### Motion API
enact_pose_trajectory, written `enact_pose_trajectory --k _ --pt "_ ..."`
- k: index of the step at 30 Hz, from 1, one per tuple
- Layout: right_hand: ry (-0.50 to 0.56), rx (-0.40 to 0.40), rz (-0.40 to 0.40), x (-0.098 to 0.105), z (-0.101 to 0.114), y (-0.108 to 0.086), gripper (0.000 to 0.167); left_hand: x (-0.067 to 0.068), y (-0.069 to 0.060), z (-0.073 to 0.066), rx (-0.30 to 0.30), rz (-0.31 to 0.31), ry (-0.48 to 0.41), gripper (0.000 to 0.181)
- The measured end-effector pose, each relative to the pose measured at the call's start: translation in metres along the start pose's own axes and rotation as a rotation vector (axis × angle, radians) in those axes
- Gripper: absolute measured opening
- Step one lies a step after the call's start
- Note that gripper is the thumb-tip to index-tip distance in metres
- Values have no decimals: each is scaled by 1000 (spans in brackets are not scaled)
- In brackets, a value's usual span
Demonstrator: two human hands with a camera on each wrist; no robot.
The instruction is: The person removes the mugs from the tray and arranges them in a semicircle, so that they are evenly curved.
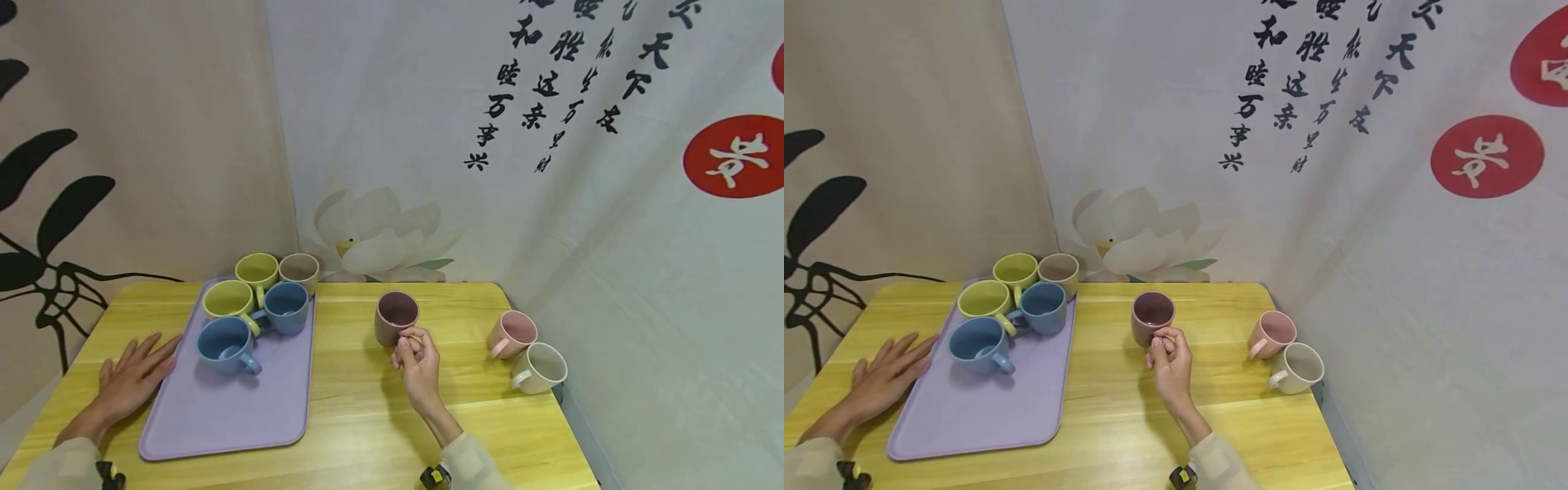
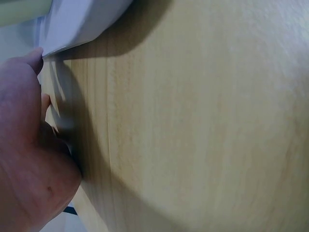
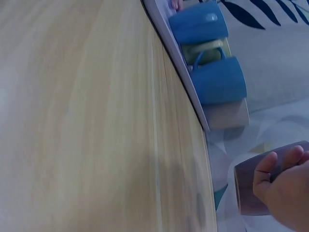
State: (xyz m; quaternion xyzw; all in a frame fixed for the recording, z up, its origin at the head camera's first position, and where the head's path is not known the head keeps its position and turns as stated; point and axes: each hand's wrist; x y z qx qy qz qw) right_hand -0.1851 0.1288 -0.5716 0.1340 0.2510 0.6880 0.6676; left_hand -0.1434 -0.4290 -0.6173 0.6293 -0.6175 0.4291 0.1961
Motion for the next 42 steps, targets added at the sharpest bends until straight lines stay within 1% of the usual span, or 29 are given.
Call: enact_pose_trajectory --k 4,10,16,21,29,35,42 --pt "-13 4 -34 9 -4 7 27 -2 0 1 -8 -7 -9 72" --pt "-41 -18 -83 21 -8 15 26 -3 -1 3 -24 -18 -11 71" --pt "-38 -18 -138 32 -12 23 27 -3 -1 4 -27 -20 -7 71" --pt "-63 -18 -183 40 -17 29 22 -3 -1 5 -36 -29 -12 70" --pt "-85 -35 -251 50 -24 35 19 -3 0 4 -22 -19 -9 71" --pt "-121 -22 -325 55 -28 39 15 -2 -1 2 -15 -13 -13 72" --pt "-147 10 -440 63 -37 47 10 -3 -2 2 -24 -20 -12 71"
Point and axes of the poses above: each hand's wrist, its own y-axis towards the middle knuckle, its own x-axis out of the back of the hand, z = x × y, and after that the axes turned 13 degrees about x, right-handed
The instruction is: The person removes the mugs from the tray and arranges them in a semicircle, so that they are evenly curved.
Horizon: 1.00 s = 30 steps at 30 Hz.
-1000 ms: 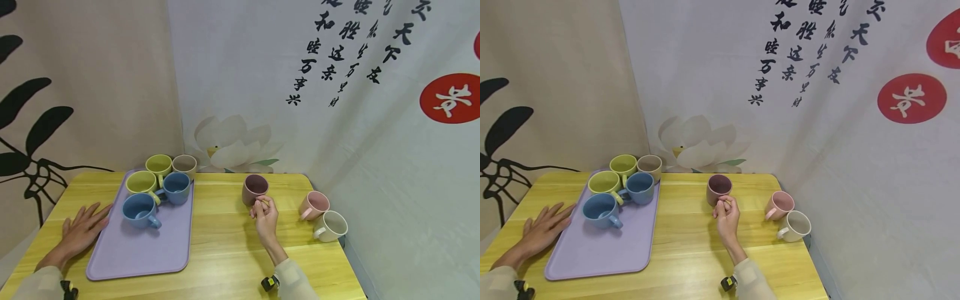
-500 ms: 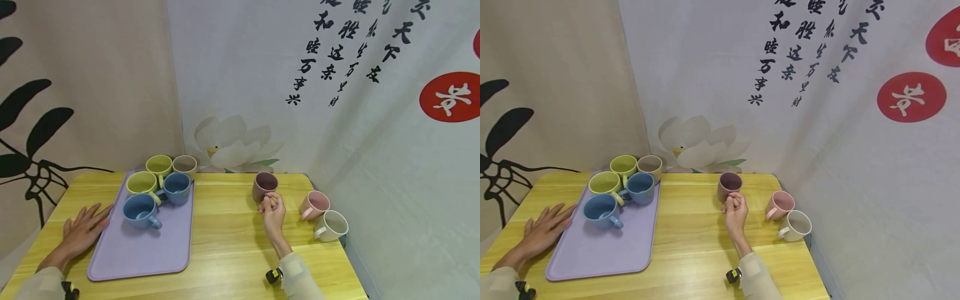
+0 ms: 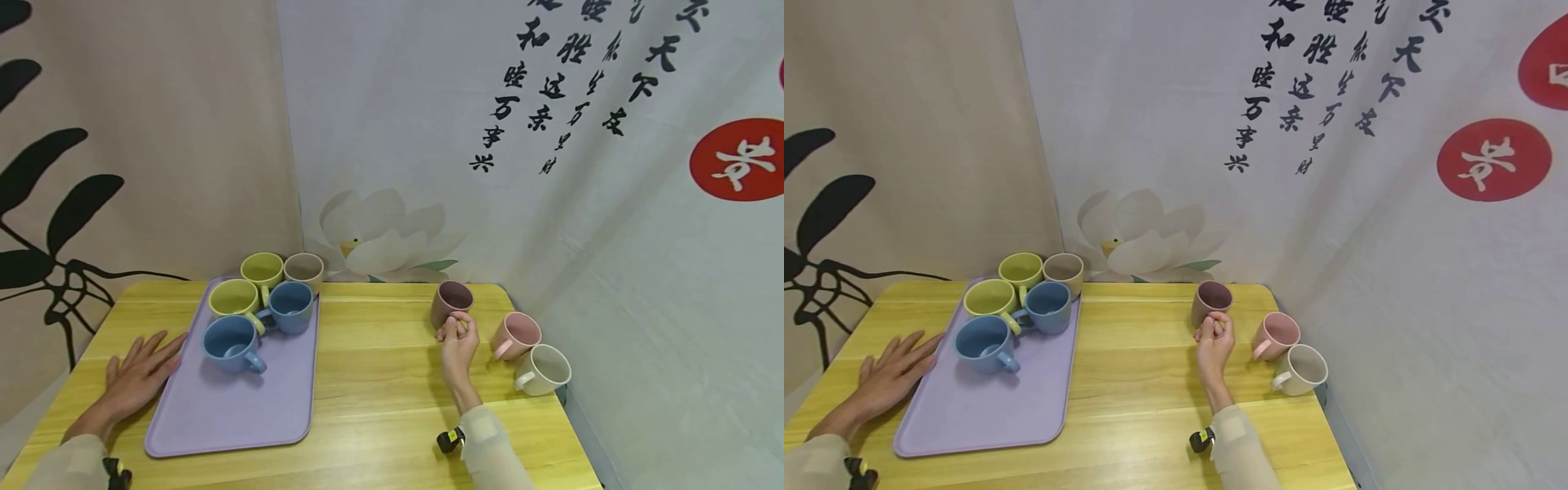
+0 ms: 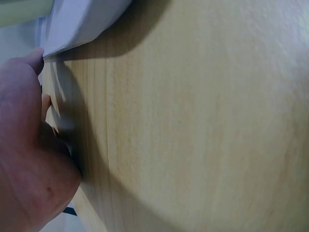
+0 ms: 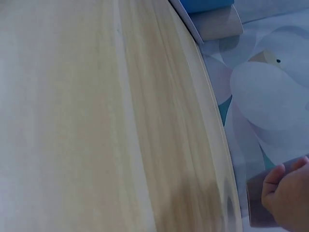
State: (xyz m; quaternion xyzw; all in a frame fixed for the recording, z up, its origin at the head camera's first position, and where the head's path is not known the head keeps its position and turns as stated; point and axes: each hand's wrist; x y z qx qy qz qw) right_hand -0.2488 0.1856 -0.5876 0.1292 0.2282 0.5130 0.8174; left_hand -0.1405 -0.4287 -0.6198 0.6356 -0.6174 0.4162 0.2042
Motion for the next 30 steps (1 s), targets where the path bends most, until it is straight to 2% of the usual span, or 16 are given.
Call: enact_pose_trajectory --k 6,10,17,21,30 --pt "-23 17 -93 3 -8 8 6 -1 0 0 2 -6 1 71" --pt "-56 15 -132 6 -13 9 11 -1 0 0 13 2 0 72" --pt "-36 2 -215 8 -17 13 11 0 1 -1 37 15 -13 74" --pt "-52 2 -257 8 -18 17 10 -1 0 -1 28 7 -9 73" --pt "-102 -4 -297 11 -23 24 14 -1 -1 -2 6 -21 11 69"
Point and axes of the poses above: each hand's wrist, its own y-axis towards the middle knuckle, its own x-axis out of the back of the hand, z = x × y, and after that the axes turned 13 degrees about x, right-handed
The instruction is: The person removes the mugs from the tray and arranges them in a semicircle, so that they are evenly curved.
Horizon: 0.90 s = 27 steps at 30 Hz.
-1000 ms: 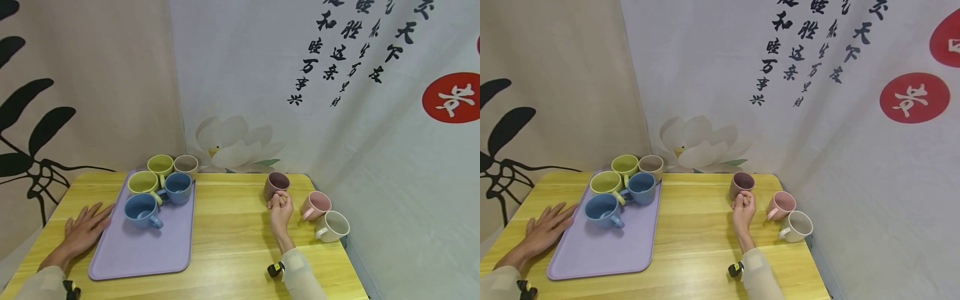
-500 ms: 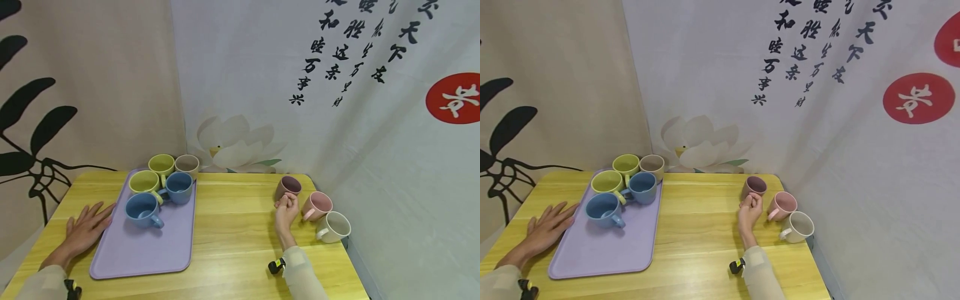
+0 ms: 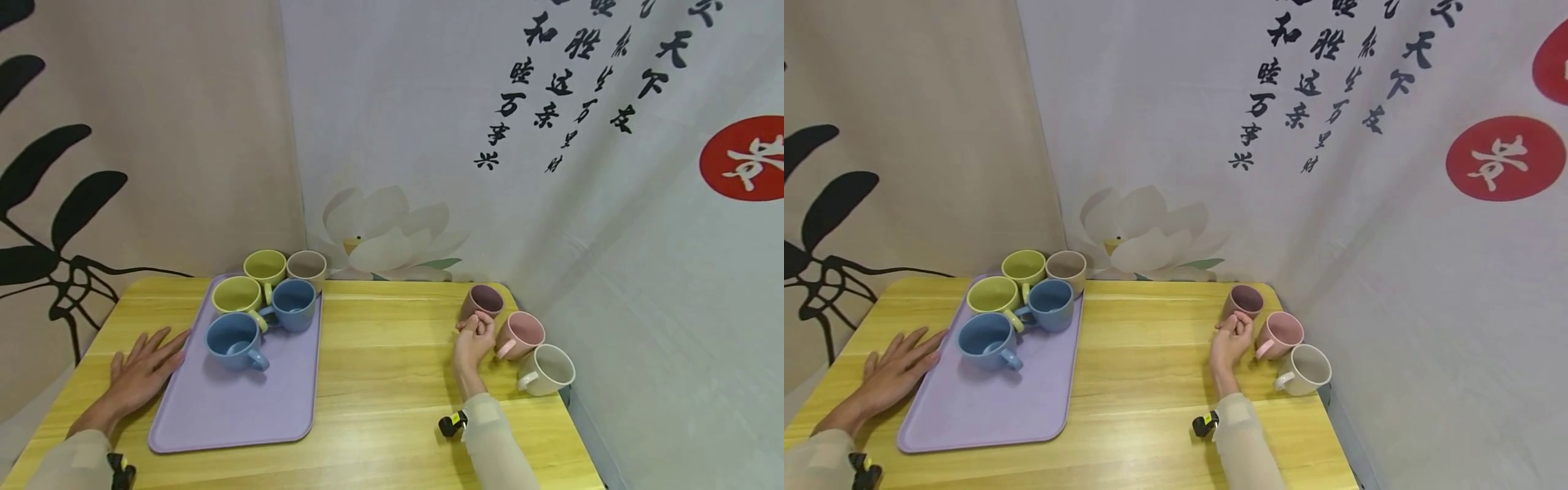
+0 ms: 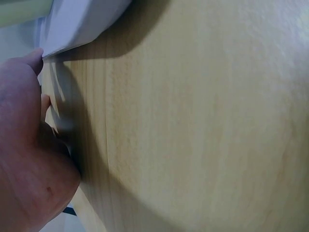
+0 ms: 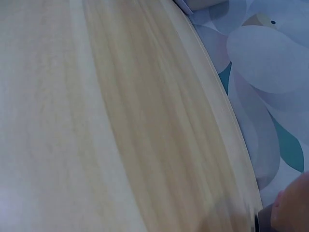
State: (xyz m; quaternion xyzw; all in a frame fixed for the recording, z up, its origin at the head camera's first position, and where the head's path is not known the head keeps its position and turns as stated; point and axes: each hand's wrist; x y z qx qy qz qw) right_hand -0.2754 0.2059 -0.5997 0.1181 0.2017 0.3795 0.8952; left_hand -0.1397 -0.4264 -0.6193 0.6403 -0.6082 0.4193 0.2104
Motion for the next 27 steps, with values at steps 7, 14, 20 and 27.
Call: enact_pose_trajectory --k 7,14,20,27 --pt "-46 -11 -59 -4 0 3 12 2 -2 0 -2 -11 7 68" --pt "-55 3 -131 -5 -3 7 10 -1 -2 -1 -4 -2 -1 68" --pt "-15 17 -170 -5 -9 11 10 -1 -3 -3 -2 2 2 69" --pt "-93 41 -210 -5 -13 13 11 1 -3 -3 -5 0 5 69"
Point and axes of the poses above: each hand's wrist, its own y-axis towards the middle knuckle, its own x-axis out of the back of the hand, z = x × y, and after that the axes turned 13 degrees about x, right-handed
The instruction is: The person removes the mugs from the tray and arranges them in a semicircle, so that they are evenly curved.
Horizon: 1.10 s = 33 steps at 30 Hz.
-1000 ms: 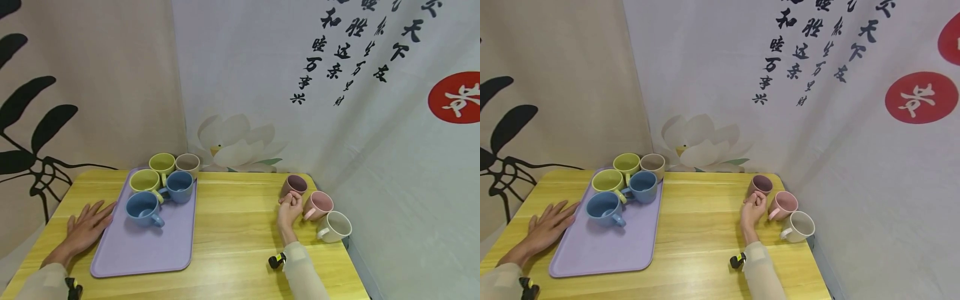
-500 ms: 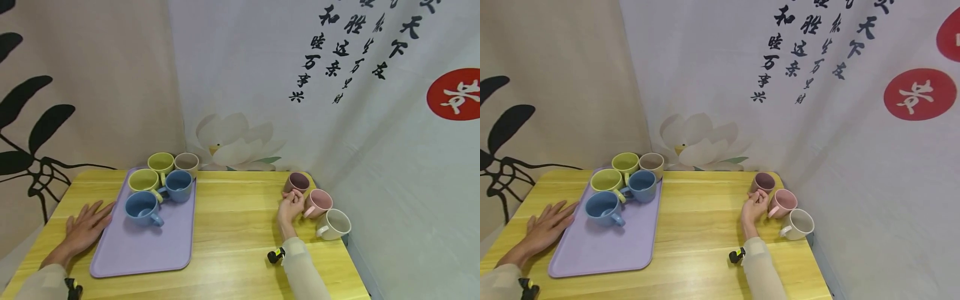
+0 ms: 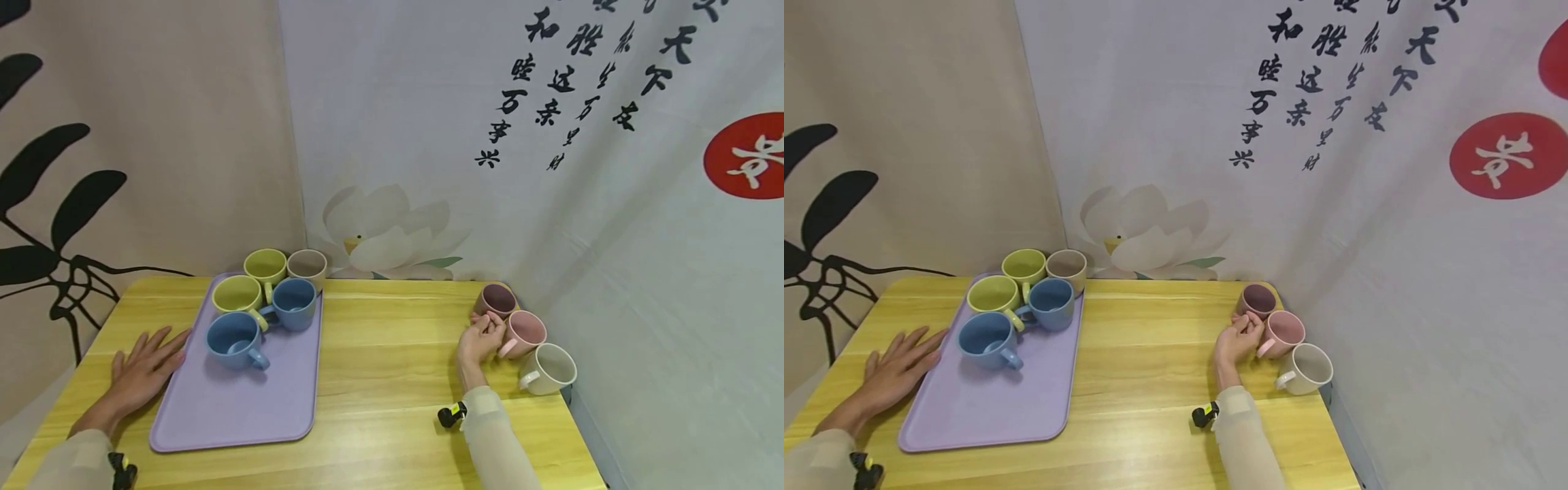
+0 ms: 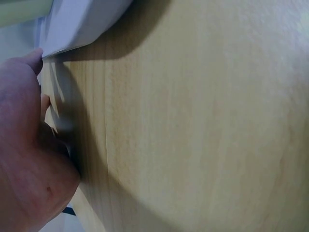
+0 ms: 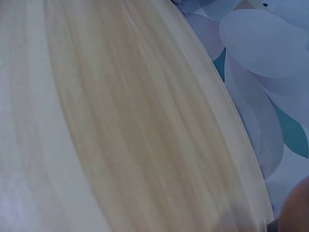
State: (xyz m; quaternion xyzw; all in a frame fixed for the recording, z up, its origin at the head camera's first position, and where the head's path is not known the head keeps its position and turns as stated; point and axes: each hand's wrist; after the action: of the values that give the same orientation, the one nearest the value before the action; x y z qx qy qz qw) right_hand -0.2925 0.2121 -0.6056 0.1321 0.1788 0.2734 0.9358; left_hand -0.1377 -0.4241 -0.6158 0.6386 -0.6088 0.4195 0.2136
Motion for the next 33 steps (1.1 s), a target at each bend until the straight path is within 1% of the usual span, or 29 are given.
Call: enact_pose_trajectory --k 4,8,11,16,20,23,25,29,33 --pt "-10 8 4 1 1 -1 10 0 0 0 1 -3 -1 69" --pt "-41 -2 23 0 2 -2 10 -1 1 1 3 -5 -3 69" --pt "-36 -9 30 0 2 0 12 -3 2 2 1 -9 -10 69" --pt "-24 -3 3 -1 0 1 11 -6 3 4 -8 -21 -23 68" --pt "-41 6 -1 1 0 1 13 -6 3 4 -3 -16 -16 69" --pt "-81 5 13 3 4 0 15 -4 2 3 4 -8 -5 69" --pt "-92 -11 24 6 6 -2 16 -3 1 2 9 -6 2 69" --pt "-65 -34 47 13 12 -7 20 -2 0 1 8 -9 3 68" --pt "-23 -31 95 23 19 -13 26 -1 -1 0 8 -8 -5 68"
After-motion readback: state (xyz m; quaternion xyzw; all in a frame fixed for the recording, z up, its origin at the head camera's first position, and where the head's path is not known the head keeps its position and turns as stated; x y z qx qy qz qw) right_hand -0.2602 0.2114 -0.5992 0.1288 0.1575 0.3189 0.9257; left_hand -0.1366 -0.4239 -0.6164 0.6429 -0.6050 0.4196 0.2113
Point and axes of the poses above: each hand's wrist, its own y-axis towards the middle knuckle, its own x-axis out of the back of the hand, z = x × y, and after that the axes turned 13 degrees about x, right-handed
